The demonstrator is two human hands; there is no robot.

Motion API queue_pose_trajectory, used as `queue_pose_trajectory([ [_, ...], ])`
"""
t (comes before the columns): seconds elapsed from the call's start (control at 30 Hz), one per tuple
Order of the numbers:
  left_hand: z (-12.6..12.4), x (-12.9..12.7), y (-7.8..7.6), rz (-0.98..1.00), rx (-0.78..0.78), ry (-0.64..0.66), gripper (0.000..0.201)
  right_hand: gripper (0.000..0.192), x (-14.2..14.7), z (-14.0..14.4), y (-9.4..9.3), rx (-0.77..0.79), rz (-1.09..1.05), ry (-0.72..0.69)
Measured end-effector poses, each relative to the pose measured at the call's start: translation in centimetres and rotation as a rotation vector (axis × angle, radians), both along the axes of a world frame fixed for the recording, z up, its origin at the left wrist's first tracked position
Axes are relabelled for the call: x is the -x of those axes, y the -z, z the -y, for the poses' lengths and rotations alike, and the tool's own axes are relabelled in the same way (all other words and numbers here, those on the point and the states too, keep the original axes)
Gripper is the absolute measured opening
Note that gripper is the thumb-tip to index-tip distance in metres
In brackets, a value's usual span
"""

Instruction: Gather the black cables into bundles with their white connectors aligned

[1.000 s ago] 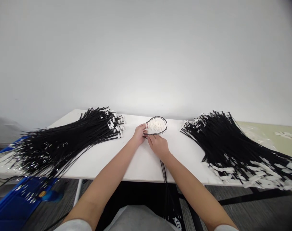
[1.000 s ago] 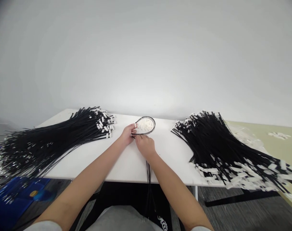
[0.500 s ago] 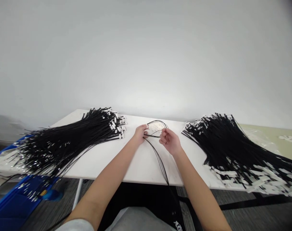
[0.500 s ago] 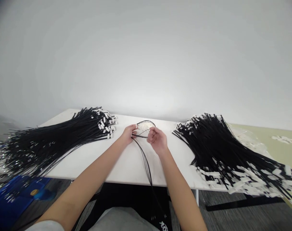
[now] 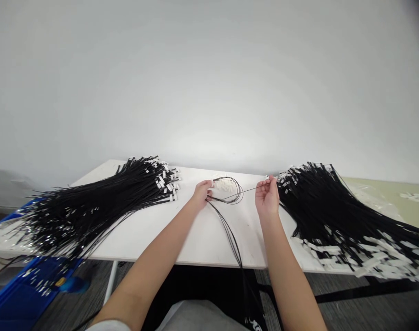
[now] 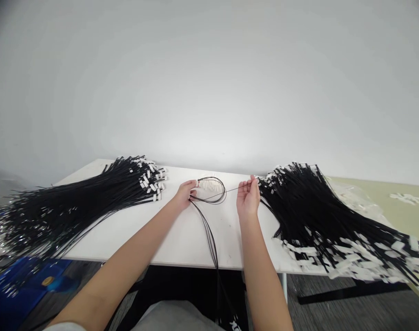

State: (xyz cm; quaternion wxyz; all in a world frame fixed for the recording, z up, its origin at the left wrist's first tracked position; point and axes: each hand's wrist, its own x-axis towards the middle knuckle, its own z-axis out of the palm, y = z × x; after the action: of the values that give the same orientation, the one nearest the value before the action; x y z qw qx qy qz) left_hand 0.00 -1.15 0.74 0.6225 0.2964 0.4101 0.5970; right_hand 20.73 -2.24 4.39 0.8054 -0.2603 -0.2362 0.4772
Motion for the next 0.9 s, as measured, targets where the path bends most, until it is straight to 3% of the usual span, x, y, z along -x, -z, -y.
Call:
queue_pose_trajectory([
  [0.1,0.0,0.0,0.1,-0.02,-0.012,0.011,0.023,0.031,0.7,0.6,-0.1,0.03,0.142,-0.169],
  [0.2,-0.1,0.0,0.4,-0.04,-0.023,0.024,0.024,0.03,2.3,1.4,0.4,0.08,0.464,-0.296],
  [0.27,-0.1,-0.1,0.4,-0.052,-0.039,0.037,0.025,0.025,3.5,1.9,1.0,0.058,0.753,-0.252],
  [0.4,0.2,-0.2,0.2,-0.003,-0.102,0.107,0.024,0.017,5.0,2.5,1.8,-0.124,1.247,0.006],
  [0.57,0.8,-0.4,-0.7,0.067,-0.093,0.196,0.023,0.019,4.9,2.4,1.9,-0.185,1.325,0.141],
  [0.9,1.1,-0.2,-1.1,0.1,-0.116,0.298,0.022,0.018,4.8,2.4,2.0,-0.222,1.303,0.159],
])
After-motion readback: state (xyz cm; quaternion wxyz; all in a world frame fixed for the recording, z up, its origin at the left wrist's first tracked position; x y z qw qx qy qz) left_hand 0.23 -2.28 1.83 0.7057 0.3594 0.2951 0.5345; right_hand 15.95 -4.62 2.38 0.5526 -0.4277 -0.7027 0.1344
